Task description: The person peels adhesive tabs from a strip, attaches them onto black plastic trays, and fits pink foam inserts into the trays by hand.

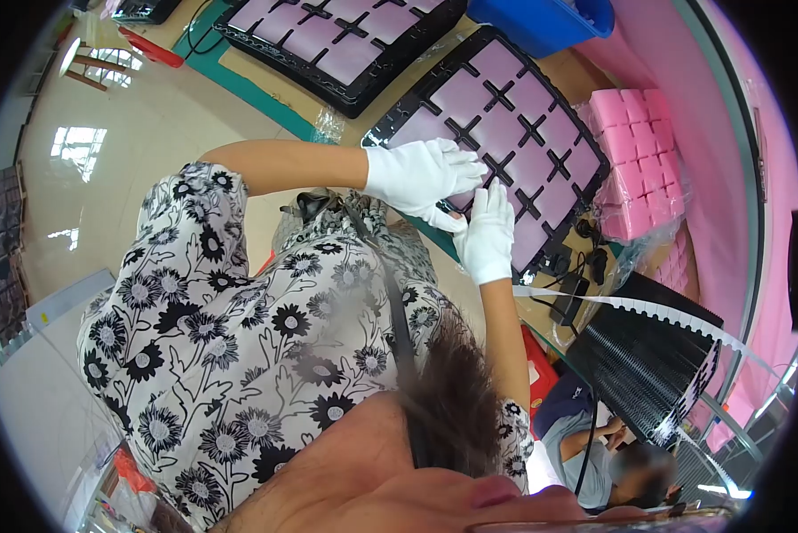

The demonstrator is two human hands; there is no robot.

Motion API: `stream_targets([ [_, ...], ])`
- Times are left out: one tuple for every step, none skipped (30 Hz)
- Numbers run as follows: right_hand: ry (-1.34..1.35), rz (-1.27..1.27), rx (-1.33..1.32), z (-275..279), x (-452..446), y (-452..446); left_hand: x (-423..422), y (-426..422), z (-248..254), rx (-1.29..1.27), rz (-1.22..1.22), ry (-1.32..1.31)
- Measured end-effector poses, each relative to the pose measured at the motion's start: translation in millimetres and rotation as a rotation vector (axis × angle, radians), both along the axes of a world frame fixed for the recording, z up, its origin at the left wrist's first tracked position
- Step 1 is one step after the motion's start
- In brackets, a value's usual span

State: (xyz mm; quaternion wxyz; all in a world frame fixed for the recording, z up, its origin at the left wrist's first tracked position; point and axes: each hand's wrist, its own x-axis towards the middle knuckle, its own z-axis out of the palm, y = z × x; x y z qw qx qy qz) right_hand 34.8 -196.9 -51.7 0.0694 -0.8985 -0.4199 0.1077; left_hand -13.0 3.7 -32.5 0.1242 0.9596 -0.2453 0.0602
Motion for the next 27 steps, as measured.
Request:
stream_targets([
  [-0.015,-0.002,-0.024,-6,-2,2,0,-3,-5,-0.035,-0.016,0.003],
  [-0.026,-0.003,-0.051,-8,-5,4,-1,-6,-10,-0.074,-0.031,0.010],
  [0.000,0.001,-0.102,-1,-8,4,-3,-5,-14,-0.064,-0.036,0.055],
  [0.006,-0.002,-0.105,-3,-9,1,-5,-3,-16,-0.068,-0.039,0.062],
  [0.031,0.009,-0.079,-6,-10,-3,-7,-1,-16,-0.066,-0.048,0.050],
  [0.054,0.018,-0.052,-9,-10,-8,-8,0,-16,-0.063,-0.058,0.038],
  [0.057,0.012,-0.053,-12,-10,-12,-8,1,-16,-0.065,-0.071,0.060],
  [0.049,0.040,-0.038,-14,-10,-16,-9,1,-15,-0.066,-0.077,0.061],
  [0.040,0.070,-0.022,-15,-10,-19,-9,0,-13,-0.034,-0.092,0.062],
  [0.040,0.068,-0.024,-14,-10,-22,-10,0,-11,-0.001,-0.105,0.062],
  [0.052,0.075,-0.027,-12,-13,-23,-14,1,-11,0.000,-0.106,0.056],
  [0.067,0.082,-0.030,-10,-14,-25,-15,3,-9,0.011,-0.119,0.044],
  [0.066,0.082,-0.029,-7,-15,-26,-17,4,-8,0.023,-0.131,0.033],
  [0.087,0.080,-0.040,-4,-16,-27,-19,5,-7,0.025,-0.131,0.031],
  [0.109,0.079,-0.051,-2,-16,-29,-20,6,-7,0.020,-0.130,0.036],
  [0.107,0.078,-0.050,-2,-16,-31,-22,7,-7,0.015,-0.128,0.040],
  [0.080,0.096,-0.023,-3,-17,-34,-22,7,-5,0.017,-0.131,0.011],
  [0.049,0.115,0.005,-5,-18,-36,-24,9,-3,0.020,-0.130,0.004],
  [0.042,0.115,0.008,-7,-17,-38,-23,10,0,0.020,-0.159,0.042],
  [0.072,0.091,0.044,-8,-14,-39,-21,12,5,0.020,-0.188,0.080],
  [0.104,0.067,0.079,-9,-13,-39,-16,13,19,-0.026,-0.147,0.283],
  [0.101,0.064,0.080,-4,-10,-35,-9,15,31,-0.024,-0.150,0.280],
  [0.039,-0.023,0.170,4,-6,-26,-2,16,43,-0.021,-0.103,0.344],
  [-0.027,-0.110,0.260,9,-2,-17,4,15,50,-0.018,-0.056,0.405],
  [-0.099,-0.133,0.346,8,3,-9,11,17,38,-0.126,-0.049,0.248],
  [-0.132,-0.158,0.339,12,10,0,18,15,21,-0.039,-0.041,0.012],
  [-0.157,-0.182,0.301,6,18,8,26,13,18,0.010,-0.006,-0.052],
])
